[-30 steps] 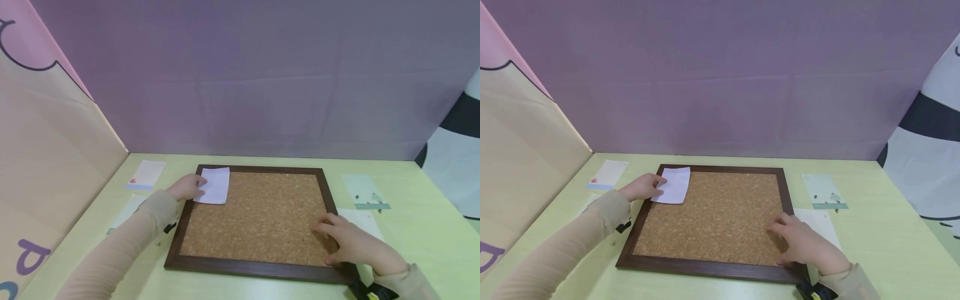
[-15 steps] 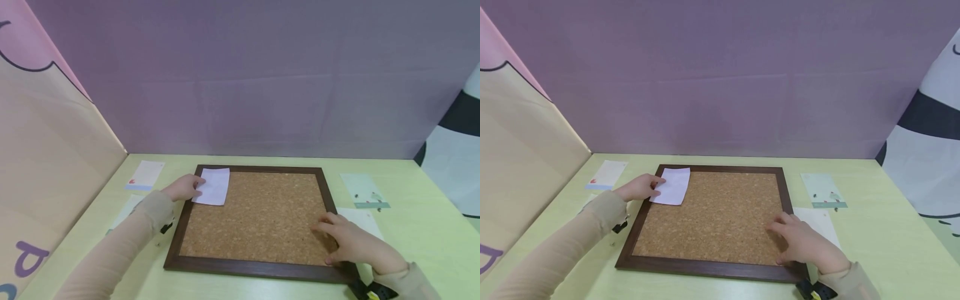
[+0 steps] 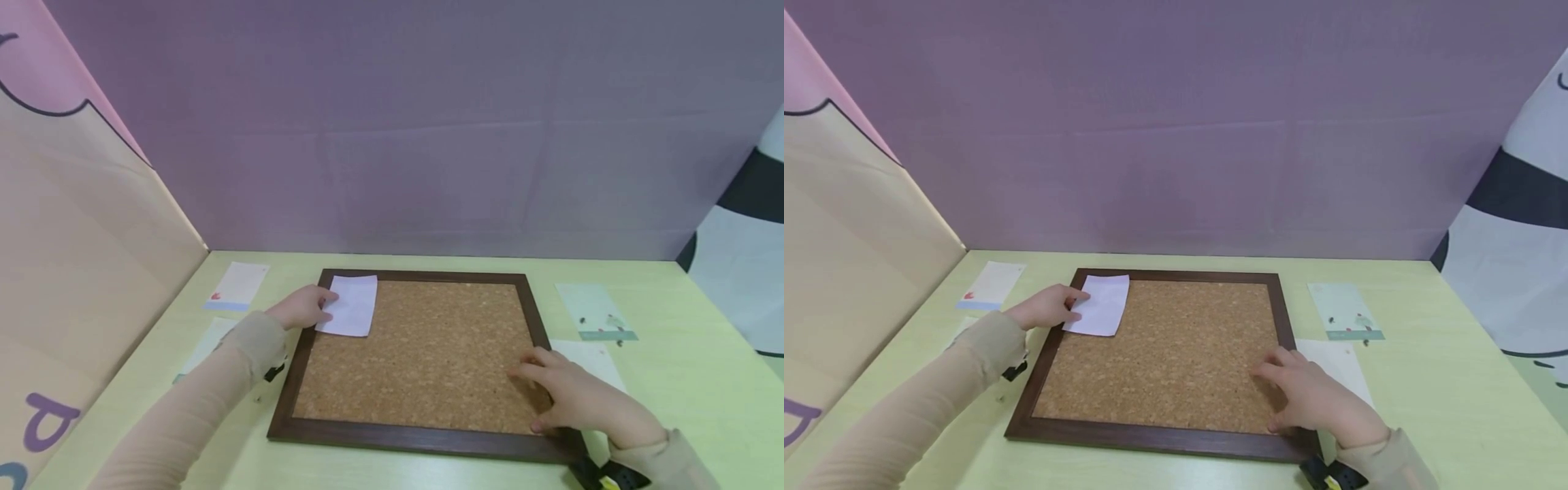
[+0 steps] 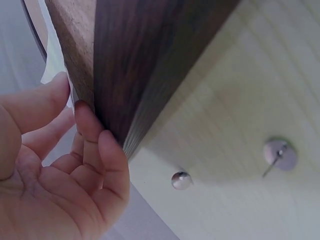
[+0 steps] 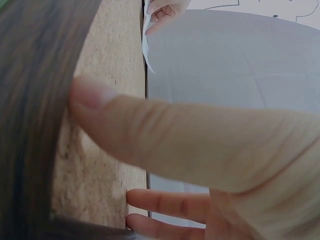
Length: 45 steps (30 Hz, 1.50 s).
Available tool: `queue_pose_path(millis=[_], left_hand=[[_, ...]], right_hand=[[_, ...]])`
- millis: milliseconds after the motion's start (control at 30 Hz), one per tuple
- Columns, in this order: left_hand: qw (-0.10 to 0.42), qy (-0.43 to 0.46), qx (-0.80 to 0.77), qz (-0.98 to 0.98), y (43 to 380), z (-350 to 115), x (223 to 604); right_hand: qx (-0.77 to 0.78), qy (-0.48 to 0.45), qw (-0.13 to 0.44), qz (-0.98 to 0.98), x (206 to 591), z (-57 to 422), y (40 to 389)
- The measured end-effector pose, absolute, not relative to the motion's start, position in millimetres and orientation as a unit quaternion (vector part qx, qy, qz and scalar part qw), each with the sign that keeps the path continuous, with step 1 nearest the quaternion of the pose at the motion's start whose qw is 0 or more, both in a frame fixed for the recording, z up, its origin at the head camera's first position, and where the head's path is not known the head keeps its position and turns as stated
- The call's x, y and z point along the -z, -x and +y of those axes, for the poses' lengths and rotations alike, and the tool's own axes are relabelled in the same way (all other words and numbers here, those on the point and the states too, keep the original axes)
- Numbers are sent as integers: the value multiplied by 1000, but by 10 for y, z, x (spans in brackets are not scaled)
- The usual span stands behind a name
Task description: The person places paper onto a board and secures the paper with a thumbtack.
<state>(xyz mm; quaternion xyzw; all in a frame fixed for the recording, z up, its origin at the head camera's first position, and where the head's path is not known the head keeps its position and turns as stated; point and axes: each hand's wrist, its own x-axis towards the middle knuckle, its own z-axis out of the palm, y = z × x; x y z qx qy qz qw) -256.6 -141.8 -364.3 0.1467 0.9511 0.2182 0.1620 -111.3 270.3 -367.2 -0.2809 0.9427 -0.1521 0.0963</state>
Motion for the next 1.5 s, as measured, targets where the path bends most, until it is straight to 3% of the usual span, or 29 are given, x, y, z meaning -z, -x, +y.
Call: queue_pose_path(millis=[1500], left_hand=[[181, -137, -175, 958, 2516, -1380, 3587]], right_hand=[[152, 268, 110, 945, 3659, 2690, 1109]])
